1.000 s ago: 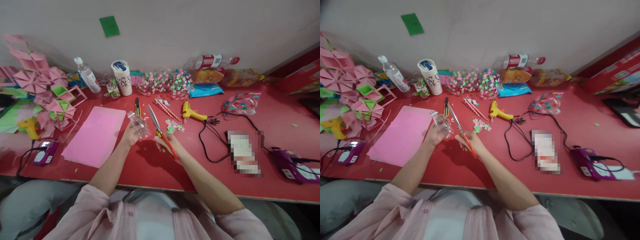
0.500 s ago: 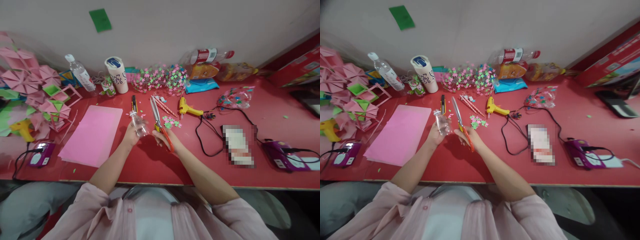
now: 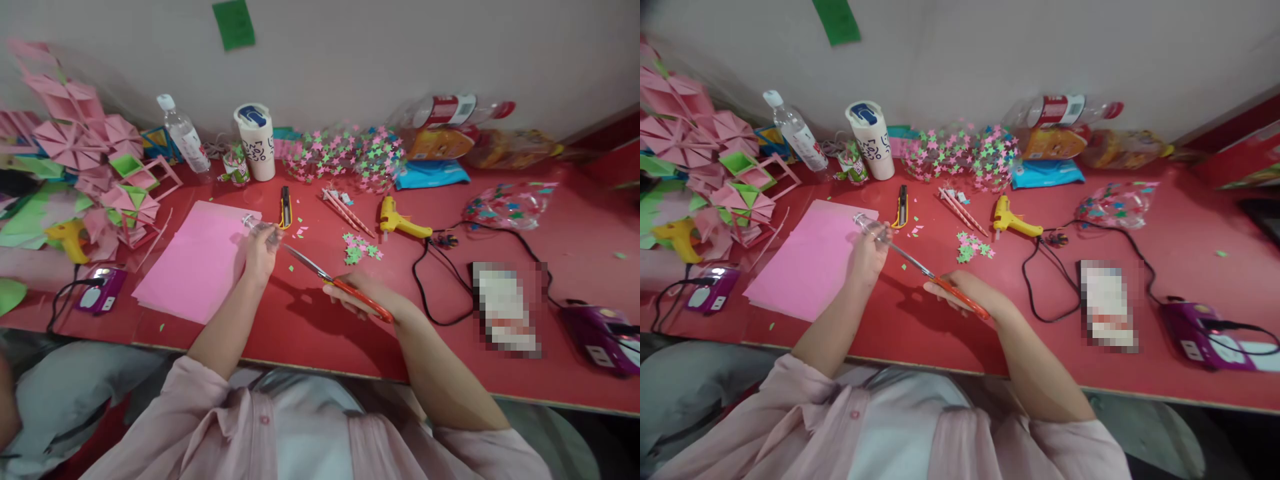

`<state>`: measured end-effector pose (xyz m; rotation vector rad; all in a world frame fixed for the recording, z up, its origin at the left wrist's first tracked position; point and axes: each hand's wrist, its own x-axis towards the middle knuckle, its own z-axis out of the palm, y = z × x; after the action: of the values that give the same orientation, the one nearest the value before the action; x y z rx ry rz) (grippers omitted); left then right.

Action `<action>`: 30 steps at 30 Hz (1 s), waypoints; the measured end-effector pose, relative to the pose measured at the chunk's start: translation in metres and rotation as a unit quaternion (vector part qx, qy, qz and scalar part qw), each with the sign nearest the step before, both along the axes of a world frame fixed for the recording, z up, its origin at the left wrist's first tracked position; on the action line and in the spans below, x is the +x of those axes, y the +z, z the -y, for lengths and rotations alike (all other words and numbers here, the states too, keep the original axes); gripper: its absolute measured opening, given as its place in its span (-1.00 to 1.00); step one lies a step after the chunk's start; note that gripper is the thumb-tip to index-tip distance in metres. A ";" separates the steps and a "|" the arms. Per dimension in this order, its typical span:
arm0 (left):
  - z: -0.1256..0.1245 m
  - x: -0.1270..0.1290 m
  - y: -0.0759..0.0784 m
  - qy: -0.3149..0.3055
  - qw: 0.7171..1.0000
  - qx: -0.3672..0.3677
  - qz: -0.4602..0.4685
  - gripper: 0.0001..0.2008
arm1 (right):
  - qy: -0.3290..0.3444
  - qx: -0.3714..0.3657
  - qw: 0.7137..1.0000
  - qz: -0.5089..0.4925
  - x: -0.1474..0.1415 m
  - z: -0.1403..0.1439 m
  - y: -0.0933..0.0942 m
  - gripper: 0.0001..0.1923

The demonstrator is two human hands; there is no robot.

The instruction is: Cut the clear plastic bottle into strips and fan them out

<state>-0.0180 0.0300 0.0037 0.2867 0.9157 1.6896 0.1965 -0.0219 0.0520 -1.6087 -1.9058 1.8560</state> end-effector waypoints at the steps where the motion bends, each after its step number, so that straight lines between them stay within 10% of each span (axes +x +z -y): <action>1: 0.000 0.001 0.000 -0.001 1.000 0.009 -0.003 -0.85 | -0.002 0.001 1.000 0.002 -0.002 0.001 -0.001 -0.44; 30: 0.011 0.012 0.003 -0.031 0.997 0.053 -0.051 -0.84 | -0.019 0.044 0.999 0.000 -0.016 0.007 -0.013 -0.43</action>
<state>-0.0060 0.0191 0.0071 0.4729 0.8846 1.6812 0.1805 -0.0287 0.0389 -1.6075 -1.9144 1.7317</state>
